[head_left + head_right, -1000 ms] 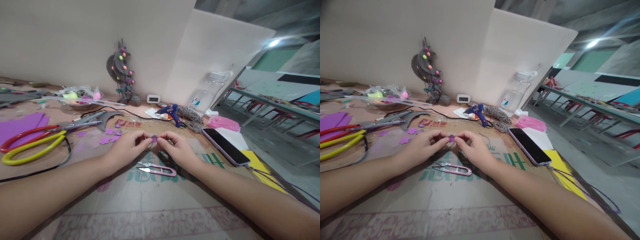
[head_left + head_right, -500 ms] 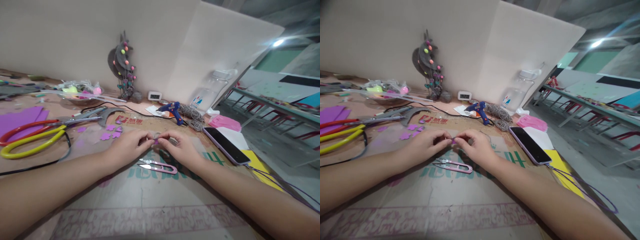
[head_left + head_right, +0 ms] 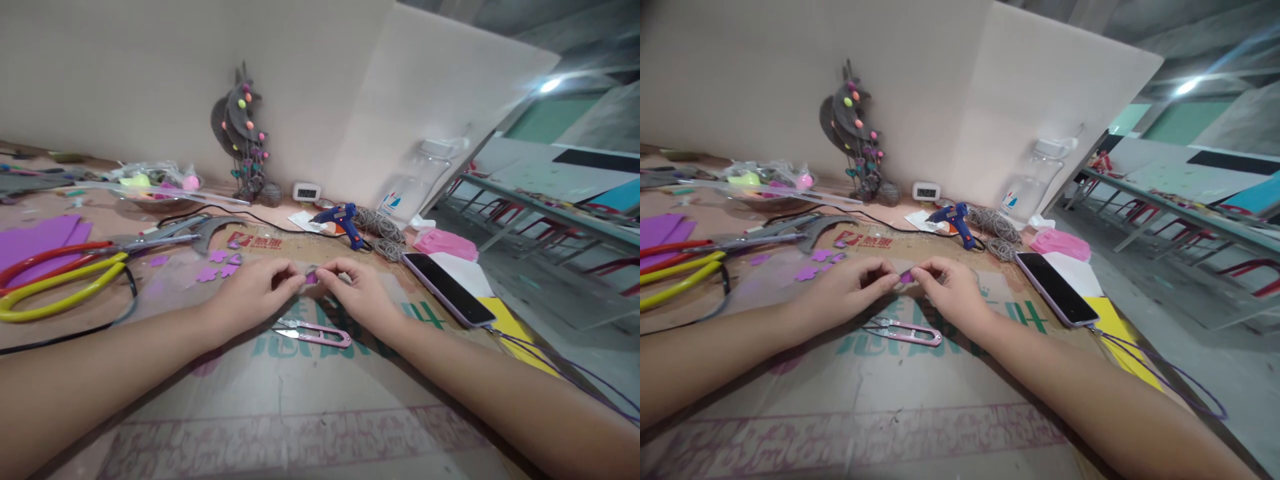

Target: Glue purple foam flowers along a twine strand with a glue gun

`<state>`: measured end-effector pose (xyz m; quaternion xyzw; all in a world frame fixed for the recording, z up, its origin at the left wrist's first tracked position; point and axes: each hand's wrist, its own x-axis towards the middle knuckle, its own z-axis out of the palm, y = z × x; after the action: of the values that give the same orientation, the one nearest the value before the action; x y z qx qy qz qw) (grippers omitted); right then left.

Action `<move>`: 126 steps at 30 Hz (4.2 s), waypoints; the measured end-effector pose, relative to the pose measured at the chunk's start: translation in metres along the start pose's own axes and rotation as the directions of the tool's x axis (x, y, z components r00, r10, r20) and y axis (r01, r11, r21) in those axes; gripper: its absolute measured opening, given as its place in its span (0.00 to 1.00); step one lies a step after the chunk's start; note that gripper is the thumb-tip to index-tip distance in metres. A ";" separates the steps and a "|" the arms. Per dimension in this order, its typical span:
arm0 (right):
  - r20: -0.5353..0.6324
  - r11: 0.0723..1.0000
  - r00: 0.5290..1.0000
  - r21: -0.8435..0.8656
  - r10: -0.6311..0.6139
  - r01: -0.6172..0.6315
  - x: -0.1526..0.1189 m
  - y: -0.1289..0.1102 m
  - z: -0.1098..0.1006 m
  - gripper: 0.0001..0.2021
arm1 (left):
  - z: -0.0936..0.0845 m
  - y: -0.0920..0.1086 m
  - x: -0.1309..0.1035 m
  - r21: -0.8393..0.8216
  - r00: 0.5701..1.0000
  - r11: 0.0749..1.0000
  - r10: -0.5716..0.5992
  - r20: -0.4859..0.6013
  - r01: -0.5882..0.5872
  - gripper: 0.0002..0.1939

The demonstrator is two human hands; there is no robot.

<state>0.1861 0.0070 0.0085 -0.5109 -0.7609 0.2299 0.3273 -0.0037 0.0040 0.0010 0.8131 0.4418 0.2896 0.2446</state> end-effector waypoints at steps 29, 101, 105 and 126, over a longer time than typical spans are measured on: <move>0.110 0.954 0.992 0.288 0.058 -0.087 0.001 0.004 0.003 0.13 | -0.001 0.002 0.000 -0.022 1.000 1.000 0.010 -0.002 -0.010 0.12; 0.104 0.977 0.995 0.213 -0.007 -0.015 0.000 0.001 0.005 0.09 | 0.003 0.003 -0.002 0.054 1.000 0.999 -0.004 -0.013 0.005 0.10; 0.113 0.979 0.993 0.202 -0.026 0.002 -0.001 0.000 0.005 0.09 | 0.002 0.004 -0.002 0.074 1.000 0.997 0.011 -0.015 -0.009 0.10; 0.070 0.989 0.994 0.127 -0.088 0.079 -0.003 -0.005 0.003 0.05 | 0.004 0.001 -0.002 0.088 0.999 0.996 0.037 -0.022 -0.035 0.10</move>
<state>0.1813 0.0025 0.0096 -0.4480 -0.7777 0.2821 0.3389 -0.0014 0.0009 -0.0018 0.8273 0.4423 0.2837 0.1985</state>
